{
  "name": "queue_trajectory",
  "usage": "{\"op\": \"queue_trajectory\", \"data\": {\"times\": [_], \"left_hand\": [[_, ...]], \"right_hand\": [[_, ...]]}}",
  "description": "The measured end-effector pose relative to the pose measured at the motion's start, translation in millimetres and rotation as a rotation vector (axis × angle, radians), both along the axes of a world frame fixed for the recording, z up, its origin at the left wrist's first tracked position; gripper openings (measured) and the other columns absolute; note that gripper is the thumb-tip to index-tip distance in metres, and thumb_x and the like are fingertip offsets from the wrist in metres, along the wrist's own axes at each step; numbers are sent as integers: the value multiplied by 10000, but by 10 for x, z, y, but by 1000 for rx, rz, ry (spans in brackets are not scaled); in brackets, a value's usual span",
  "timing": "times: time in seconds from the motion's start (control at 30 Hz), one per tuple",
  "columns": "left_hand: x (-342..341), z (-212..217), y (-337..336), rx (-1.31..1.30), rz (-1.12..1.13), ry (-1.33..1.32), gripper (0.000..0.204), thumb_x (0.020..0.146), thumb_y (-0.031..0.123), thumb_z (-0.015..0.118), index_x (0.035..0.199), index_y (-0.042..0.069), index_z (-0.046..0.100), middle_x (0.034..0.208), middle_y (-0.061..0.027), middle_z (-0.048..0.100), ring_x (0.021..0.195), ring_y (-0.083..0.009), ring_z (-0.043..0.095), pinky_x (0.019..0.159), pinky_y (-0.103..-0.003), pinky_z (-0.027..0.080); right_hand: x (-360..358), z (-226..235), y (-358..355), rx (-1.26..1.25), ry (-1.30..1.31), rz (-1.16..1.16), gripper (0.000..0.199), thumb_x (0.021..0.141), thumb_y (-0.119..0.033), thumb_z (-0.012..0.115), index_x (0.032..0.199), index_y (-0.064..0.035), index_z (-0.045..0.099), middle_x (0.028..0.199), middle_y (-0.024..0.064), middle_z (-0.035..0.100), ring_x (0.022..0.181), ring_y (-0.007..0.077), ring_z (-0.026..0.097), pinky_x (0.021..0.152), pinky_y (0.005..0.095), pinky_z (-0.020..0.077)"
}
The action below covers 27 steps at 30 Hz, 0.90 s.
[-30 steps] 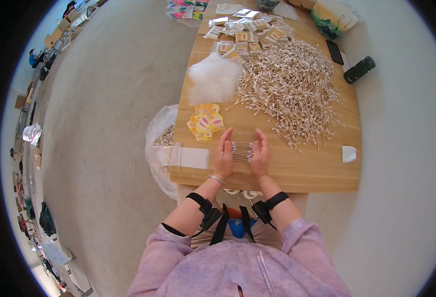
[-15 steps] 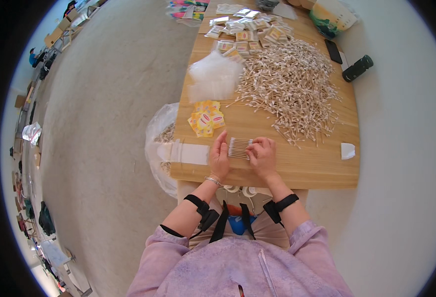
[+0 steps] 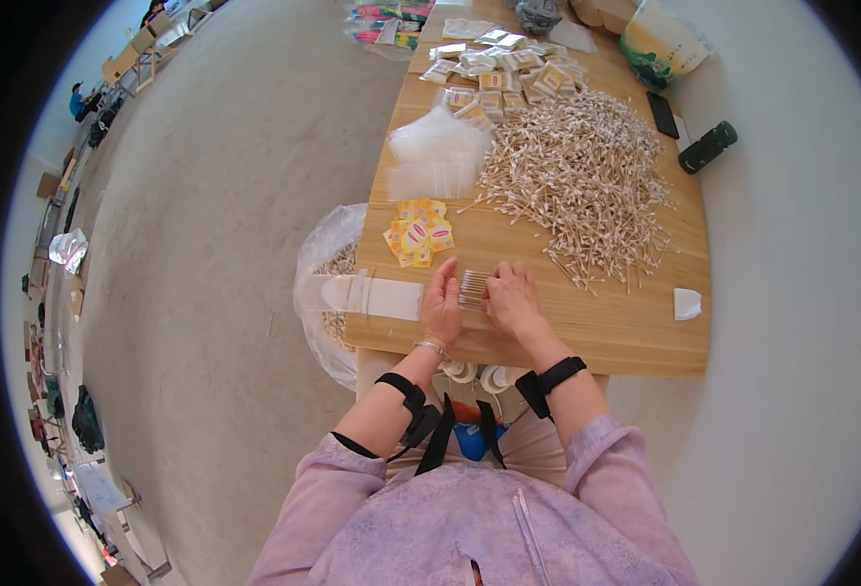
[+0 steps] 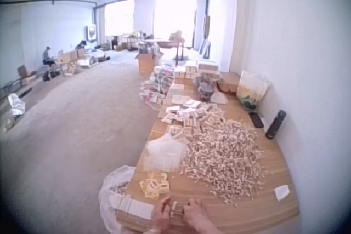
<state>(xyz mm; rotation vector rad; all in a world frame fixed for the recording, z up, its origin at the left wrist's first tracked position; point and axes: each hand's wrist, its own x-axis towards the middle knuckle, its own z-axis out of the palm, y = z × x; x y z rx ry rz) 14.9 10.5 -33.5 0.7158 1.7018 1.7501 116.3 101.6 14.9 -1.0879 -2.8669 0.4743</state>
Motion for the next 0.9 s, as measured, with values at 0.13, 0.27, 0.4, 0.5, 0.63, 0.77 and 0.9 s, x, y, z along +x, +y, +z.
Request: {"op": "queue_trajectory", "data": {"times": [0.13, 0.27, 0.4, 0.5, 0.63, 0.77, 0.9], "left_hand": [[-28, 25, -1, -3, 10, -59, 364, 970, 154, 408, 1291, -7, 466, 1294, -135, 512, 1206, -214, 472, 1026, -309, 344], [-32, 56, -8, -43, -13, -26, 356, 963, 151, 413, 1274, -6, 483, 1288, -141, 519, 1206, -219, 474, 1021, -309, 347], [-6, 32, -37, -21, -30, 42, 333, 943, 122, 443, 1247, 0, 503, 1270, -139, 529, 1203, -215, 476, 1018, -309, 350], [-14, 72, -113, -10, -9, 203, 302, 920, 93, 521, 1209, 5, 535, 1179, -89, 590, 1095, -169, 543, 944, -274, 415], [130, 375, -239, -28, -237, 205, 262, 860, 105, 641, 1096, 4, 592, 1021, -67, 643, 946, -151, 599, 833, -269, 474], [165, 363, -219, 20, -214, -131, 165, 856, 86, 651, 999, 12, 616, 920, -43, 649, 823, -94, 597, 747, -230, 483], [91, 333, -220, 27, -234, -209, 116, 873, 83, 635, 968, 20, 613, 887, -20, 641, 802, -62, 579, 726, -207, 474]], "right_hand": [[34, 3, 24, 42, -55, 105, 162, 712, -111, 662, 875, -110, 665, 1033, 90, 540, 1043, 271, 466, 888, 395, 396], [164, -82, 137, -107, 275, 4, 171, 723, -82, 651, 892, -98, 638, 873, 89, 590, 907, 291, 522, 833, 392, 429], [182, -185, 104, -361, 607, -283, 145, 765, -39, 630, 909, -57, 621, 744, 68, 632, 724, 247, 580, 684, 350, 477], [194, -184, 32, -810, 901, -444, 96, 809, -44, 626, 905, -36, 616, 769, 45, 655, 670, 153, 594, 585, 279, 468], [242, 47, -80, -1145, 945, -599, 51, 830, -57, 632, 875, -36, 620, 796, 26, 656, 655, 82, 582, 551, 220, 442], [230, 182, -203, -1366, 1041, -675, 38, 813, -55, 647, 841, -64, 624, 750, 11, 638, 628, 69, 550, 550, 205, 430], [297, 130, -230, -1386, 987, -616, 24, 816, -62, 652, 816, -72, 630, 713, -9, 608, 606, 78, 530, 577, 203, 439]]}}
